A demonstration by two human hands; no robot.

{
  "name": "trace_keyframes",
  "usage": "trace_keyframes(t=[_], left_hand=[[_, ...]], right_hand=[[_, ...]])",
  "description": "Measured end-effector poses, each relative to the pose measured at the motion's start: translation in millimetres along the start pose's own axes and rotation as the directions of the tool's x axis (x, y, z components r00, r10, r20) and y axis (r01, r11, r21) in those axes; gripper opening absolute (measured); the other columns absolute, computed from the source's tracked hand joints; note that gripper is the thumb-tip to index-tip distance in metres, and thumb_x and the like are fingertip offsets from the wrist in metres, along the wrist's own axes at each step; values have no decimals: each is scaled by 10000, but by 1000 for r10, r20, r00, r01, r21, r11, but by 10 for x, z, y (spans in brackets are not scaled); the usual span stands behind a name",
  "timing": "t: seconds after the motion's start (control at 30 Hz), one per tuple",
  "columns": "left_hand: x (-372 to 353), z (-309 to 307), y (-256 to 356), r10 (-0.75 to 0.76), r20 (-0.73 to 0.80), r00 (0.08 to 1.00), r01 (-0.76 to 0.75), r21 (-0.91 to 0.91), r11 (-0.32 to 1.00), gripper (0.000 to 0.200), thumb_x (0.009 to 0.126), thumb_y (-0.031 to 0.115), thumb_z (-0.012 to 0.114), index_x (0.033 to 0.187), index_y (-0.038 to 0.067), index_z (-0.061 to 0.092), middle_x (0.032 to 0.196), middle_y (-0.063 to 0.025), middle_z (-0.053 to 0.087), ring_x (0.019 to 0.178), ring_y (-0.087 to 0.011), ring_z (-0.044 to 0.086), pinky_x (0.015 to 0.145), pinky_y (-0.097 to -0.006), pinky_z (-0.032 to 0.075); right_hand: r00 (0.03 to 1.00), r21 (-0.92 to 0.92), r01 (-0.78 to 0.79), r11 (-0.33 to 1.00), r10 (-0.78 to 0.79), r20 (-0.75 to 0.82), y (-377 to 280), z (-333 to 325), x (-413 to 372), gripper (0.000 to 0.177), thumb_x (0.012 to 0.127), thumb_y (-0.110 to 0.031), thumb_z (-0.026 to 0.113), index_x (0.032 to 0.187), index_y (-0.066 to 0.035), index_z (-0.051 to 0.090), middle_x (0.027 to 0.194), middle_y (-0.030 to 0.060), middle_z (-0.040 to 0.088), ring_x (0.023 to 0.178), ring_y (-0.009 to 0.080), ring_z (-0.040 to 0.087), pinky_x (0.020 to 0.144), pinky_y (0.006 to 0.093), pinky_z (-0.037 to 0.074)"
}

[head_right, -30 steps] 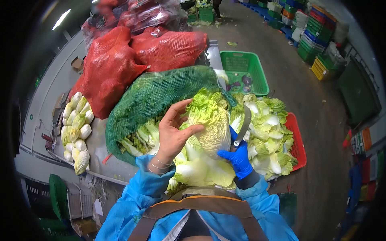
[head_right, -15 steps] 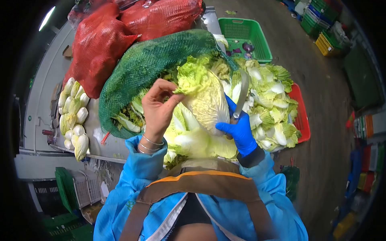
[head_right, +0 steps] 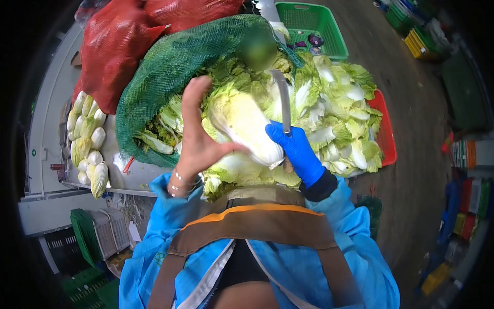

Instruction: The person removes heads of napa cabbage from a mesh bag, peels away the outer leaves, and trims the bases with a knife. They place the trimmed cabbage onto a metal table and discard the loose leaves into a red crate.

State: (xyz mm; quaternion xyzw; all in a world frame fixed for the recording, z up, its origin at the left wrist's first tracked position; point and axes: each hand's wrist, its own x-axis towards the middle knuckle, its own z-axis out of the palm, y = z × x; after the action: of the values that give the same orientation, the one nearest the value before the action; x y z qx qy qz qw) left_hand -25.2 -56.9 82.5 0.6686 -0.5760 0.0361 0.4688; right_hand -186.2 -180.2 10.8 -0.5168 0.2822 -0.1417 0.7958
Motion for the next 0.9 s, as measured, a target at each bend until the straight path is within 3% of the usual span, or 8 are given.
trace_keyframes(t=[0.13,0.17,0.23,0.3,0.33,0.63,0.7,0.9], left_hand=[[-69,16,186,86,623,777,-272,209,939,970,380,313,844,1224,60,438,1174,-135,506,1129,-298,463,970,-433,325],[-142,68,120,77,617,784,-267,221,938,970,380,313,844,1224,60,438,1174,-135,506,1129,-298,463,970,-433,325],[-230,122,-12,-225,466,856,214,77,974,773,461,257,813,1136,35,507,1031,-128,583,966,-256,569,879,-369,410],[-343,130,-39,-407,419,812,429,45,902,681,492,235,785,1087,20,531,977,-126,597,910,-239,586,829,-342,437],[-408,151,-31,-564,401,722,621,-16,783,590,523,212,757,1038,6,554,924,-124,612,854,-222,603,780,-315,463],[-507,213,108,-599,311,738,620,36,784,550,525,229,767,976,-21,576,891,-133,633,804,-199,616,749,-294,480],[-583,269,74,-655,295,695,675,44,736,509,516,310,754,905,24,593,902,-165,601,850,-308,592,746,-363,467],[-642,278,6,-745,387,544,800,31,600,523,500,301,769,903,19,591,869,-154,591,832,-302,583,741,-350,466]], right_hand=[[989,-114,-134,984,139,41,53,-47,-55,450,865,-434,506,909,-3,628,597,16,572,471,68,494,423,223,384],[985,-149,-153,977,163,61,65,-56,-27,450,869,-429,502,891,2,627,587,15,560,467,67,486,421,227,384],[960,-95,-153,984,171,221,-204,-75,-145,344,892,-320,498,890,-3,630,601,24,562,474,98,504,439,218,388],[987,-371,149,916,-164,-7,-262,13,-240,203,872,-192,522,891,-27,639,651,51,596,513,126,554,456,256,423],[704,-592,618,516,-699,125,-97,-24,-91,132,798,-77,550,884,-72,650,704,72,627,559,174,598,495,302,461],[776,-844,484,229,-559,293,13,42,22,42,695,-108,581,717,-135,605,650,74,553,588,261,579,500,375,451],[847,-937,342,71,-456,275,120,-32,137,80,701,-73,540,718,-122,601,671,87,563,591,290,569,517,367,449],[812,-931,334,145,-546,206,617,-431,389,45,710,-110,554,677,-107,585,645,113,553,582,306,557,513,387,441]])
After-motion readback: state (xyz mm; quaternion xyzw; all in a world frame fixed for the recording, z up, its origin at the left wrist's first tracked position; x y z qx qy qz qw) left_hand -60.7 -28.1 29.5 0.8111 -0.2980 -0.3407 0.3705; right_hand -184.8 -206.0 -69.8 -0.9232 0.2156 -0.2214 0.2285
